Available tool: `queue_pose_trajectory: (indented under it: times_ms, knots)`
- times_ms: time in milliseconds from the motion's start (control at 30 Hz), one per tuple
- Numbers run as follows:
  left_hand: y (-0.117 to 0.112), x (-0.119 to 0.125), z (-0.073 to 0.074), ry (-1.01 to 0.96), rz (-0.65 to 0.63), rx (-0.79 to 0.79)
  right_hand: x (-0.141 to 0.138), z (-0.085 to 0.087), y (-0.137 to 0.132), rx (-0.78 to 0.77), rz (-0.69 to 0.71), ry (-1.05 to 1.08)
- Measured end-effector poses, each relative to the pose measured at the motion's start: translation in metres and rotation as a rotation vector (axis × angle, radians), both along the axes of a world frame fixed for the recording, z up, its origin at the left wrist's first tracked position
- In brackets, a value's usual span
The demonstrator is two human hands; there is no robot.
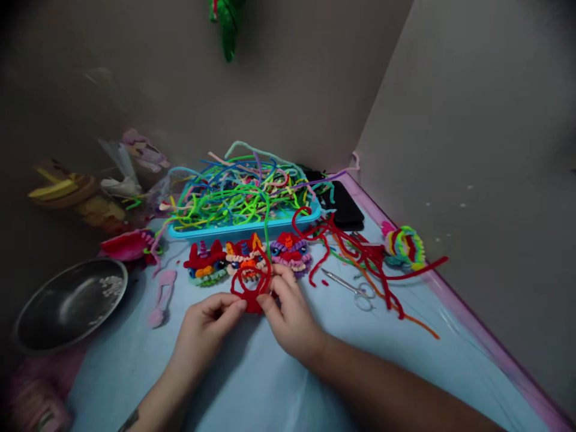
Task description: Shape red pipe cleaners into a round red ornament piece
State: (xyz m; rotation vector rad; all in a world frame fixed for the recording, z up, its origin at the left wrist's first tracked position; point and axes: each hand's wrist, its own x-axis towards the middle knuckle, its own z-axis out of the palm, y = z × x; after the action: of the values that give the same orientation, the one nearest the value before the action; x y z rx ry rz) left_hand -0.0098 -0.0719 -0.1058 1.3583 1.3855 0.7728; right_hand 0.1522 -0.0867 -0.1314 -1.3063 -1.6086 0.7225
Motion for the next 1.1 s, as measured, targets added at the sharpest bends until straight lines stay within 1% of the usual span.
queue_pose_trajectory:
  times_ms: [167,267,333,500,567,667,733,833,967,1100]
  knots:
    - [-0.001,-0.001,-0.005,0.001,-0.012,0.034,0.0,0.002,0.002,-0.027,-0.015,0.045]
    - [-0.002,0.001,-0.006,-0.043,0.103,0.143,0.001,0.002,0.003,-0.035,-0.062,0.083]
    - [-0.003,0.003,-0.005,-0.046,0.137,0.202,0.002,0.002,0.004,-0.017,-0.076,0.098]
    - [-0.006,0.003,-0.004,0.035,0.036,0.316,0.004,0.001,0.004,0.042,-0.039,0.079]
    - [-0.008,0.002,-0.004,0.044,0.0,0.326,0.004,0.002,0.003,0.063,-0.022,0.071]
    - [-0.01,0.002,-0.004,-0.025,-0.039,0.26,0.004,0.002,0.003,0.081,0.002,0.069]
    - [-0.01,0.003,-0.003,-0.105,-0.04,0.19,0.003,0.002,0.002,0.081,0.017,0.069]
    - [-0.009,0.004,-0.004,-0.239,-0.012,0.097,0.003,0.003,0.002,0.068,0.027,0.078]
    - [-0.008,0.005,-0.01,-0.41,0.019,-0.013,0.002,0.005,0.002,0.043,0.019,0.1]
    - [-0.008,0.007,-0.012,-0.482,0.05,-0.069,0.001,0.003,0.002,0.032,0.034,0.114]
